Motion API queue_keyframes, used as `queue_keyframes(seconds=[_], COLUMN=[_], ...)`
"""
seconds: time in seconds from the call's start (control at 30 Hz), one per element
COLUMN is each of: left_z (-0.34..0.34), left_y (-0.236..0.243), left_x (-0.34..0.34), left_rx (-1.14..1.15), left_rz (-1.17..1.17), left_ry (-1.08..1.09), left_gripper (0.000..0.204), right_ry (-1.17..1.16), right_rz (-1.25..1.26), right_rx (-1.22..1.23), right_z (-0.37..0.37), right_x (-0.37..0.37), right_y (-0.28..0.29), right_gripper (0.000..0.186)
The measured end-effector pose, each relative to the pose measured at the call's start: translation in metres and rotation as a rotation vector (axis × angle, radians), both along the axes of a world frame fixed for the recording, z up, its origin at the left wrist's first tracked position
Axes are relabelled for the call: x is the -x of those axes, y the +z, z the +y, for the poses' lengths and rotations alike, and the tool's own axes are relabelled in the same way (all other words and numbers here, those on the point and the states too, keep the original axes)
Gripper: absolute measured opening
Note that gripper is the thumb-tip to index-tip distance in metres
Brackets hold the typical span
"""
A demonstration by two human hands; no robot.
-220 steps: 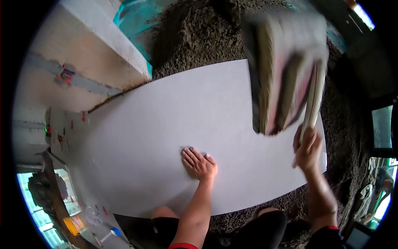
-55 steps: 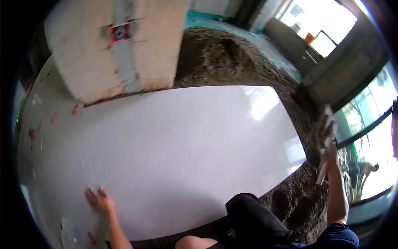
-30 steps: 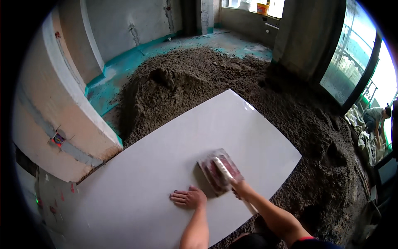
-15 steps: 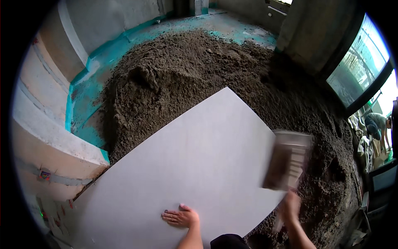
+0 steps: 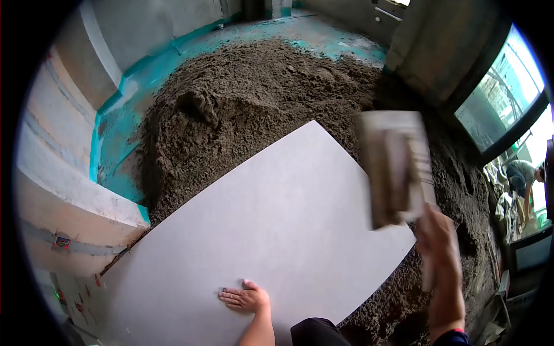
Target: The person places a large tile onto a bed of mortar, then uses a wooden float to repeatedly tap and level the tile's surface.
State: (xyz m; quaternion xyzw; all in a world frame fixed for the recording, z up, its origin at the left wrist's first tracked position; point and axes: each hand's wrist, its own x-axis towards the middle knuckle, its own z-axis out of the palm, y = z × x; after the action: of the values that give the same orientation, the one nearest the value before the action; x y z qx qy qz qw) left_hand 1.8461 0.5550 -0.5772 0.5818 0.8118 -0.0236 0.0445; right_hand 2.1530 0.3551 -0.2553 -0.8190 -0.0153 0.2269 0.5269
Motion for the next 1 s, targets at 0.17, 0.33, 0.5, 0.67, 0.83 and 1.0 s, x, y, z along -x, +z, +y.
queue_keyframes(seconds=[0.17, 0.33, 0.5, 0.67, 0.83, 1.0], left_z=[0.003, -0.001, -0.004, -0.002, 0.004, -0.002], left_y=[-0.001, -0.001, 0.000, 0.003, 0.004, 0.002], left_x=[-0.002, 0.004, 0.002, -0.002, 0.006, 0.010], left_rx=[-0.018, 0.008, -0.026, 0.018, 0.058, -0.009], left_rz=[0.056, 0.094, 0.032, 0.039, -0.063, -0.100], left_ry=[-0.020, -0.044, -0.037, -0.012, -0.038, -0.012], left_gripper=[0.081, 0.081, 0.080, 0.080, 0.082, 0.081], right_ry=[-0.354, 0.690, 0.413, 0.370, -0.010, 0.467], right_rz=[-0.306, -0.393, -0.012, -0.048, -0.466, -0.245], right_rx=[-0.242, 0.771, -0.020, -0.209, -0.116, 0.384], right_z=[-0.065, 0.125, 0.247, 0.087, -0.028, 0.157], right_x=[0.051, 0.024, -0.063, -0.052, 0.034, 0.046], right_y=[-0.018, -0.194, -0.190, -0.036, -0.077, -0.230], right_gripper=[0.047, 0.045, 0.055, 0.038, 0.047, 0.038])
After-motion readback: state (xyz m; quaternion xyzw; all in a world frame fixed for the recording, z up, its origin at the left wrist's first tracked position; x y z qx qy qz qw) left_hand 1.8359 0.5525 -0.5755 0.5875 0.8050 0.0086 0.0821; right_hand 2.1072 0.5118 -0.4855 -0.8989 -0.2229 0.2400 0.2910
